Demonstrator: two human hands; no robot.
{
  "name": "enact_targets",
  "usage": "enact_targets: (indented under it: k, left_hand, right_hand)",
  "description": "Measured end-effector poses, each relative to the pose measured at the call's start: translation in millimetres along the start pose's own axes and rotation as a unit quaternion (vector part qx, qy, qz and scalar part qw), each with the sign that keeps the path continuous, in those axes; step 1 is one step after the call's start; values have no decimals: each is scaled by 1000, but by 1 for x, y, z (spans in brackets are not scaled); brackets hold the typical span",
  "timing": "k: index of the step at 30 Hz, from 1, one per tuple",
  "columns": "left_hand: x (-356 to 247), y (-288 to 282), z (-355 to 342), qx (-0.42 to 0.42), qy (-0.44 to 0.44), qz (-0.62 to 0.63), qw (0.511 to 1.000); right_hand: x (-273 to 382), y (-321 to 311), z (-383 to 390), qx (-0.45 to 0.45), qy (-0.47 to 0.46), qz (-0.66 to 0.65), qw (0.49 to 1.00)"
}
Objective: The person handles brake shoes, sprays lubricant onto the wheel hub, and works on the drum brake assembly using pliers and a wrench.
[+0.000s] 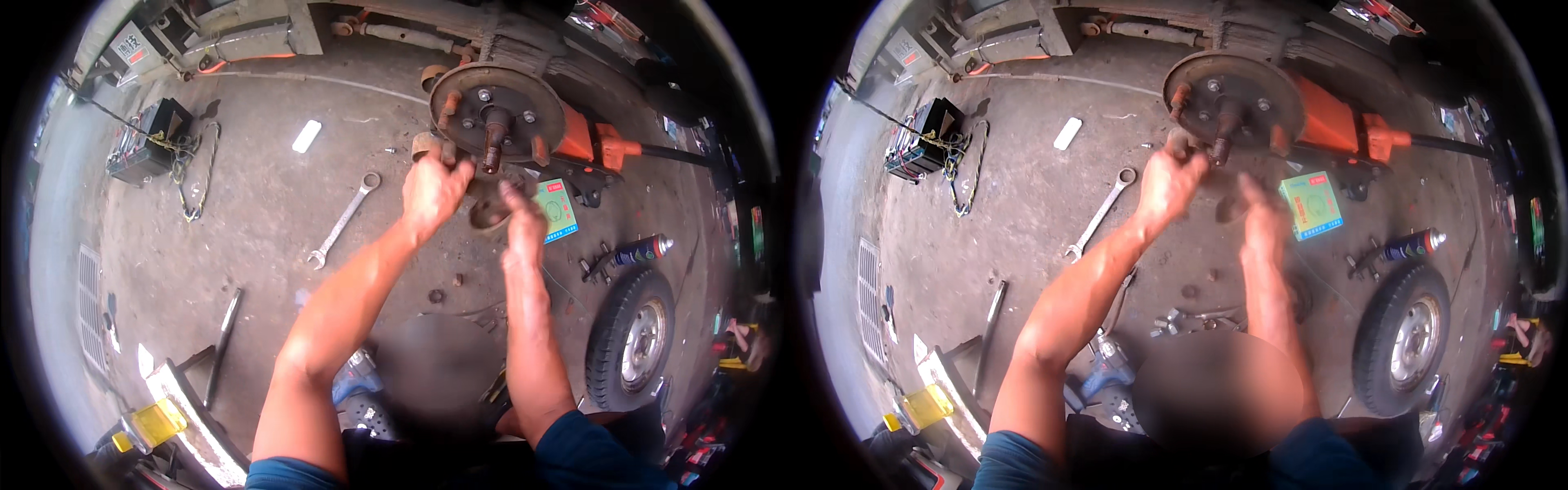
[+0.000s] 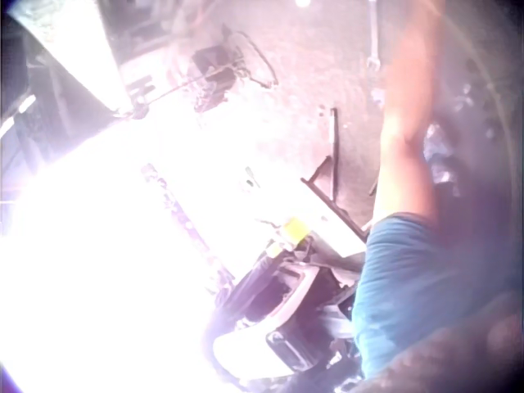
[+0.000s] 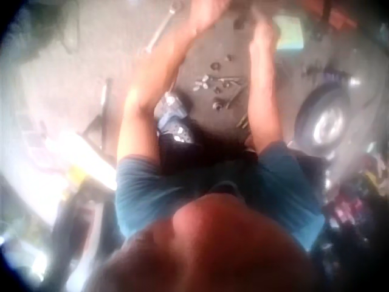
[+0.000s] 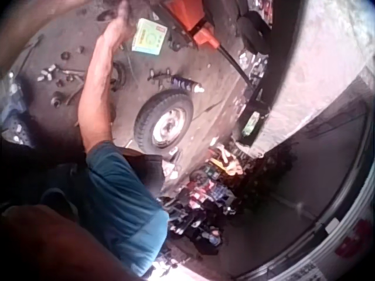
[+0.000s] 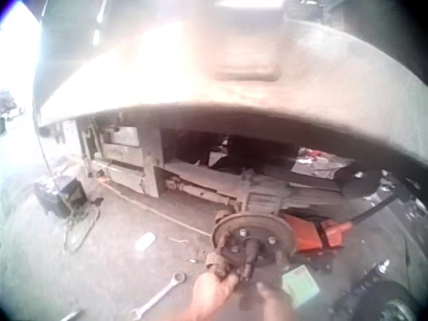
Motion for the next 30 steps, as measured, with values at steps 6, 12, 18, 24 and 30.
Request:
enact_targets:
  k: [6, 12, 18, 24, 30]
  left_hand:
    - [49, -54, 62, -33, -2, -115, 993]
    - [59, -43, 106, 4, 122, -191, 974]
    - [51, 9, 122, 112, 172, -218, 954]
    - [53, 44, 136, 214, 101, -231, 944]
    - [84, 44, 134, 266, 142, -348, 888]
  right_hand:
    - [-91, 28, 63, 121, 120, -35, 985]
    - [-101, 18, 81, 93, 226, -131, 961]
    - [-93, -19, 34, 122, 143, -121, 975]
    - [-36, -90, -9, 203, 147, -44, 967]
    - [21, -158, -41, 316, 183, 237, 900]
Point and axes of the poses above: each hand's wrist, its own z-axis away from the middle knuckle, its own y-axis out of the palm, x = y × z, the point moved 10 cm from there along -z, towards the middle knuckle, and after that the axes turned 1 degree about x, right-handed, at the moved point
